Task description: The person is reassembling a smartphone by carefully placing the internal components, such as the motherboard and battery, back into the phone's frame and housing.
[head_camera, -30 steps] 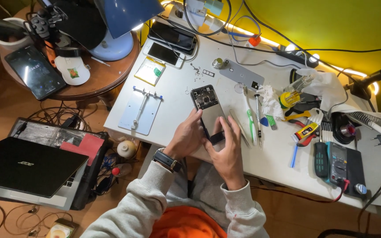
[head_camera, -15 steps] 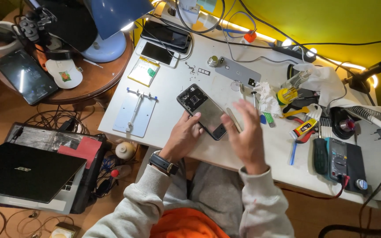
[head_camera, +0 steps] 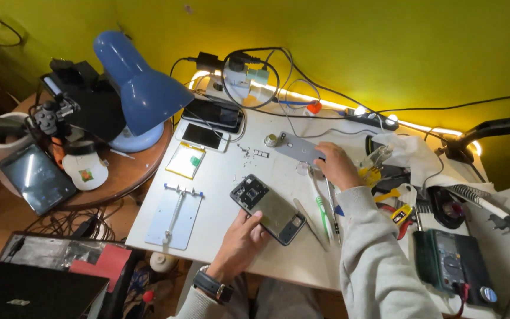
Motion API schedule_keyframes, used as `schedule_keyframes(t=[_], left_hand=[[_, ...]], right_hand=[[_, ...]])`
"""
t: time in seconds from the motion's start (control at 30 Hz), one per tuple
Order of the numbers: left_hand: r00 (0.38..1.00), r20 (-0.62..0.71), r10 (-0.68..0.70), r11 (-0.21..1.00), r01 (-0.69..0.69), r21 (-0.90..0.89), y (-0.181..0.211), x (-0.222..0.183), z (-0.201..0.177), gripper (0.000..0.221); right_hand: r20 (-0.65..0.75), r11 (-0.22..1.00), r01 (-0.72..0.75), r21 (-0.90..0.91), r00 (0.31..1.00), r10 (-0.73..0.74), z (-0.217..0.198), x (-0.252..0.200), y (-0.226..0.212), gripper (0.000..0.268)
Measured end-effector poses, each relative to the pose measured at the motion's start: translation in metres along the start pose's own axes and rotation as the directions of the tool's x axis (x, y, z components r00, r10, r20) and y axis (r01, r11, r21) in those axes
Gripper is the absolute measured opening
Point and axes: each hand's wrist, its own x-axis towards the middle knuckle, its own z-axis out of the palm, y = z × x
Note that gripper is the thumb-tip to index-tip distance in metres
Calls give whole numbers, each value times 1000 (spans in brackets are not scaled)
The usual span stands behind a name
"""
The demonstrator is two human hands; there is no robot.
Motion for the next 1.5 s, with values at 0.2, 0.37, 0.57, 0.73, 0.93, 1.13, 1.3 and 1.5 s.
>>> schedule_keyframes(t=[0.2, 0.37, 0.57, 0.73, 0.93, 1.13, 1.3, 1.5], left_hand=[[996, -84, -43, 992, 33, -121, 0, 4, 3, 54], [996, -84, -27, 998, 21, -64, -2, 5, 0, 54], [993, -110, -41, 999, 40, -12, 1, 2, 9, 54], [988, -146, -51, 998, 46, -37, 3, -1, 13, 52], [987, -155, -44, 999, 39, -37, 1, 1, 10, 40], [988, -149, -43, 999, 41, -18, 1, 0, 10, 54], [987, -154, -49, 998, 43, -43, 1, 1, 8, 48], [987, -155, -48, 998, 40, -52, 1, 0, 10, 41]], right_hand=[[120, 997, -70, 22, 990, 67, -16, -6, -14, 48], [110, 991, -116, 68, 988, 108, -23, -13, -18, 50], [25, 991, -100, 91, 995, 98, -20, -14, -7, 44], [-14, 989, -118, 88, 993, 120, -19, -17, -3, 20], [-57, 985, -120, 123, 990, 127, -20, -20, -4, 21], [-98, 996, 9, 87, 995, 0, -3, -16, 9, 9], [-149, 998, 7, 59, 989, 2, 7, -16, 4, 14], [-149, 998, -55, 44, 987, 61, 1, -29, -18, 24]])
